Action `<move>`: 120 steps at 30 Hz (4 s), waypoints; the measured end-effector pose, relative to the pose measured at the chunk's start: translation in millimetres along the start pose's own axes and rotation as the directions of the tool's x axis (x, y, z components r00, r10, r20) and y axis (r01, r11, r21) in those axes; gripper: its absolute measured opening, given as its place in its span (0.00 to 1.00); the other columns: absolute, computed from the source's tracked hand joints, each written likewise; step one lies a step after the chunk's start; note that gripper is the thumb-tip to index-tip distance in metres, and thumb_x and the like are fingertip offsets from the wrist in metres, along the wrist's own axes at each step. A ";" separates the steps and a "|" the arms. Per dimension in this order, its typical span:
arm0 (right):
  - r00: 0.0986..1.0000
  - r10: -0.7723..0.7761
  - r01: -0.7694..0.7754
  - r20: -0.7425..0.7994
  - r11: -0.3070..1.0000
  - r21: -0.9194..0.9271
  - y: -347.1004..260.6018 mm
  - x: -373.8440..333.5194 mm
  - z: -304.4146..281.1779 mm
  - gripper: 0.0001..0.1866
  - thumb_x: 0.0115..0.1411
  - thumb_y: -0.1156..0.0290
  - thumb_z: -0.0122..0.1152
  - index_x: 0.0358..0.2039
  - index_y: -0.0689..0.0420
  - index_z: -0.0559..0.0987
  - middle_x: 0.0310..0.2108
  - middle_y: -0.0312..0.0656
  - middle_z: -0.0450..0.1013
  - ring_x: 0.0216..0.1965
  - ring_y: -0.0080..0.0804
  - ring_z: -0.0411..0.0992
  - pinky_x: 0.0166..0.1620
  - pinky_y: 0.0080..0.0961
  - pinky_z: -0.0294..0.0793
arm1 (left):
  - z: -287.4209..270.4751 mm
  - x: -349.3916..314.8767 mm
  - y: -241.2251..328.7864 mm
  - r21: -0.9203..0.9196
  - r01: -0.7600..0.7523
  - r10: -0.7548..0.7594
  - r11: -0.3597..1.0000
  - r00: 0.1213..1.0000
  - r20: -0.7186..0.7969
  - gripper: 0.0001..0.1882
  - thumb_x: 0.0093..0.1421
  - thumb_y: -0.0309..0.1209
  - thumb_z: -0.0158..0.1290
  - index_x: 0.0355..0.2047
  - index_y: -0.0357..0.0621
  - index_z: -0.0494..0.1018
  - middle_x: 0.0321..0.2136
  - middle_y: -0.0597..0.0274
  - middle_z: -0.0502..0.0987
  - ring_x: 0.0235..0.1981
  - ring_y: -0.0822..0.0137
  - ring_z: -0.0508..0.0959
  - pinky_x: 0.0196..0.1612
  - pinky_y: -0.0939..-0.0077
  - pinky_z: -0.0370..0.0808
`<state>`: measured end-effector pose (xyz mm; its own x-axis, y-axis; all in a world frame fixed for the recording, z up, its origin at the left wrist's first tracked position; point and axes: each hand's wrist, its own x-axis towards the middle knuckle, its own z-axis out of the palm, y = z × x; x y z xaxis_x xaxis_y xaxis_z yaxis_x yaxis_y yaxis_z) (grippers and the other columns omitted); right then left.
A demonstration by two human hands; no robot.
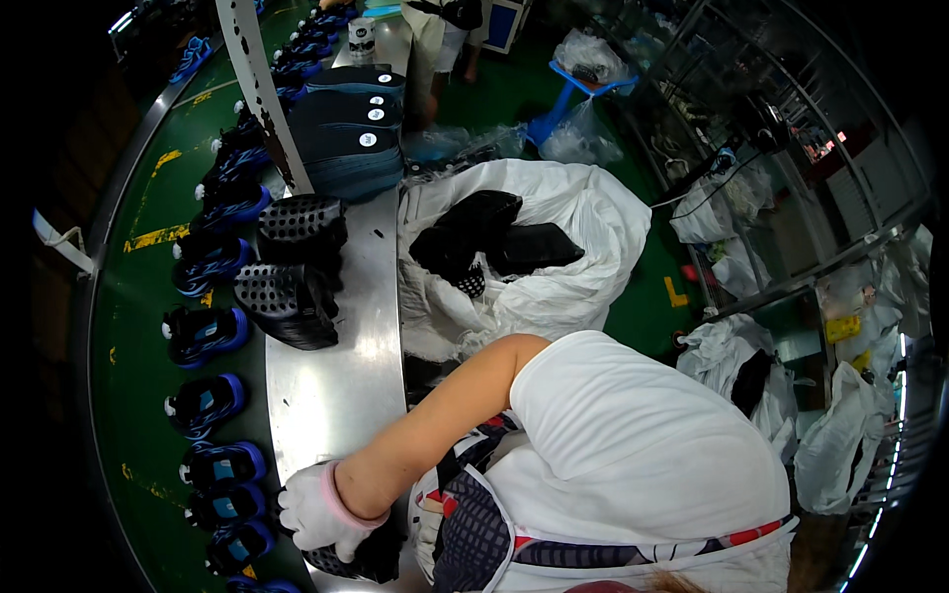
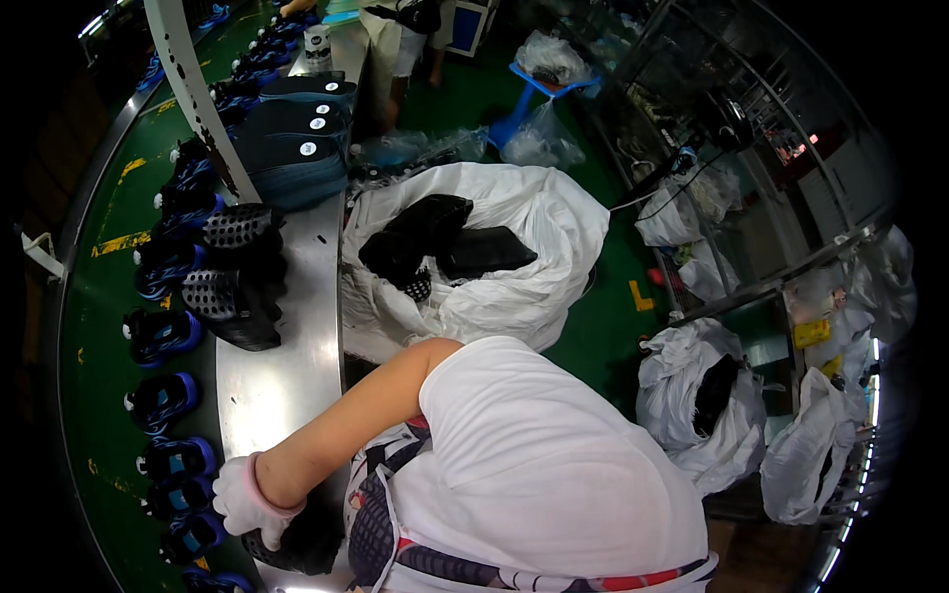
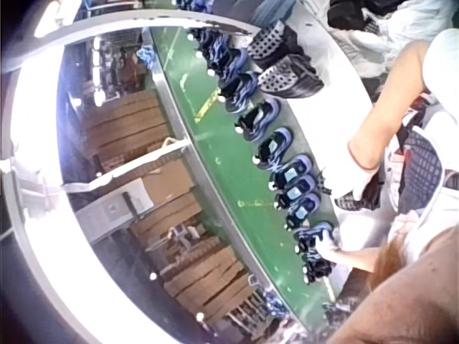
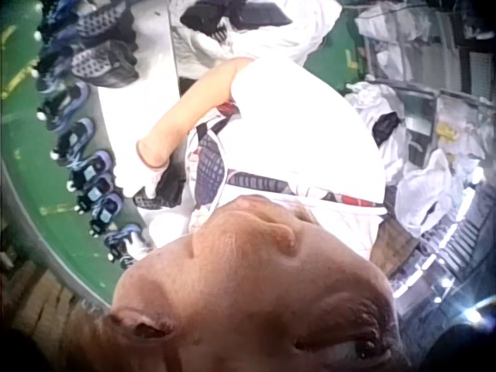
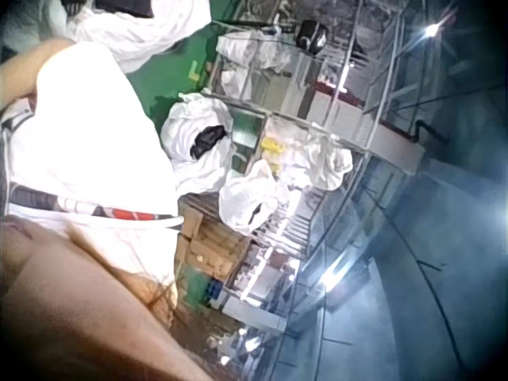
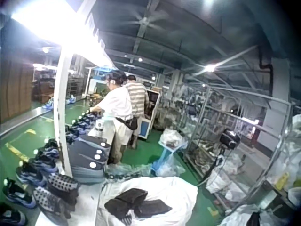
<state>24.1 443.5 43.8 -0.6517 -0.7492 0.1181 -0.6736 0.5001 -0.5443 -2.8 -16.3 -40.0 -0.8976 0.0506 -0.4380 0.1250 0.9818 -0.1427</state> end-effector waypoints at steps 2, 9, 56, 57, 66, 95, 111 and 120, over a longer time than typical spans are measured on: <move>1.000 -0.021 0.021 0.013 0.999 0.024 2.9 -3.4 -4.3 0.28 0.48 0.43 0.59 0.39 0.54 0.80 0.44 0.44 0.73 0.49 0.44 0.69 0.48 0.37 0.69 | -17.6 -11.6 19.4 -0.085 0.048 -0.051 0.995 0.998 -0.029 0.17 0.60 0.41 0.49 0.45 0.47 0.74 0.46 0.52 0.74 0.48 0.56 0.72 0.52 0.65 0.67; 0.992 -0.090 0.082 0.091 0.993 0.083 -11.8 29.3 -13.2 0.23 0.49 0.49 0.62 0.37 0.56 0.80 0.39 0.46 0.74 0.47 0.44 0.70 0.49 0.36 0.70 | -0.4 -21.1 8.2 -0.576 0.148 -0.287 0.804 0.945 -0.158 0.25 0.57 0.40 0.57 0.48 0.33 0.73 0.47 0.43 0.75 0.49 0.51 0.74 0.54 0.65 0.68; 0.962 -0.243 0.242 -0.126 0.970 -0.026 -37.1 25.3 21.2 0.23 0.49 0.50 0.61 0.35 0.58 0.78 0.38 0.51 0.74 0.40 0.48 0.75 0.40 0.42 0.75 | -49.2 -2.5 111.3 -0.573 0.319 -0.393 0.755 0.920 -0.006 0.32 0.59 0.48 0.53 0.57 0.38 0.68 0.55 0.46 0.70 0.50 0.51 0.74 0.54 0.63 0.68; 0.961 -0.248 0.249 -0.124 0.968 -0.003 -37.4 27.0 18.4 0.23 0.49 0.50 0.60 0.35 0.58 0.78 0.39 0.51 0.74 0.40 0.48 0.75 0.40 0.42 0.75 | -47.5 5.1 110.6 -0.554 0.299 -0.372 0.777 0.928 -0.022 0.32 0.59 0.48 0.53 0.57 0.38 0.68 0.54 0.46 0.71 0.50 0.51 0.74 0.54 0.63 0.68; 0.946 -0.256 0.265 -0.201 0.964 0.022 -30.0 31.0 25.7 0.21 0.48 0.52 0.60 0.33 0.56 0.78 0.35 0.50 0.75 0.37 0.49 0.75 0.39 0.43 0.75 | -50.0 34.8 129.5 -0.576 0.185 -0.286 0.797 0.954 -0.089 0.29 0.61 0.46 0.51 0.55 0.37 0.68 0.51 0.48 0.72 0.48 0.53 0.74 0.52 0.63 0.69; 0.612 -0.452 0.221 -0.649 0.885 -0.409 -98.0 13.5 -1.9 0.26 0.47 0.44 0.60 0.28 0.57 0.75 0.32 0.47 0.72 0.34 0.45 0.73 0.34 0.41 0.74 | -63.7 -50.5 198.4 -0.690 -0.653 -0.533 -0.311 0.721 -0.442 0.29 0.59 0.46 0.54 0.53 0.37 0.70 0.53 0.52 0.72 0.52 0.56 0.71 0.55 0.66 0.66; 0.938 0.236 -0.231 -0.255 0.972 0.048 -99.2 35.7 19.7 0.24 0.51 0.53 0.58 0.37 0.63 0.76 0.37 0.48 0.73 0.39 0.45 0.74 0.39 0.36 0.75 | -91.0 -118.1 215.2 -0.693 -0.489 -0.105 -0.529 0.848 -0.519 0.19 0.59 0.43 0.55 0.43 0.42 0.73 0.47 0.55 0.74 0.50 0.56 0.71 0.57 0.55 0.63; 0.994 0.098 -0.097 0.056 0.995 -0.032 -108.7 69.1 -9.7 0.21 0.53 0.52 0.52 0.34 0.56 0.82 0.29 0.48 0.78 0.35 0.45 0.78 0.36 0.38 0.76 | -30.5 -83.2 144.4 -0.650 -0.487 -0.240 -0.583 0.868 -0.435 0.28 0.69 0.47 0.40 0.59 0.38 0.61 0.58 0.58 0.64 0.58 0.64 0.64 0.62 0.67 0.59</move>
<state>48.9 341.5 119.2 -0.6942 -0.7196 0.0173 -0.6183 0.5839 -0.5261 77.1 126.8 2.9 -0.9929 -0.1118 0.0403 0.0893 -0.4782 0.8737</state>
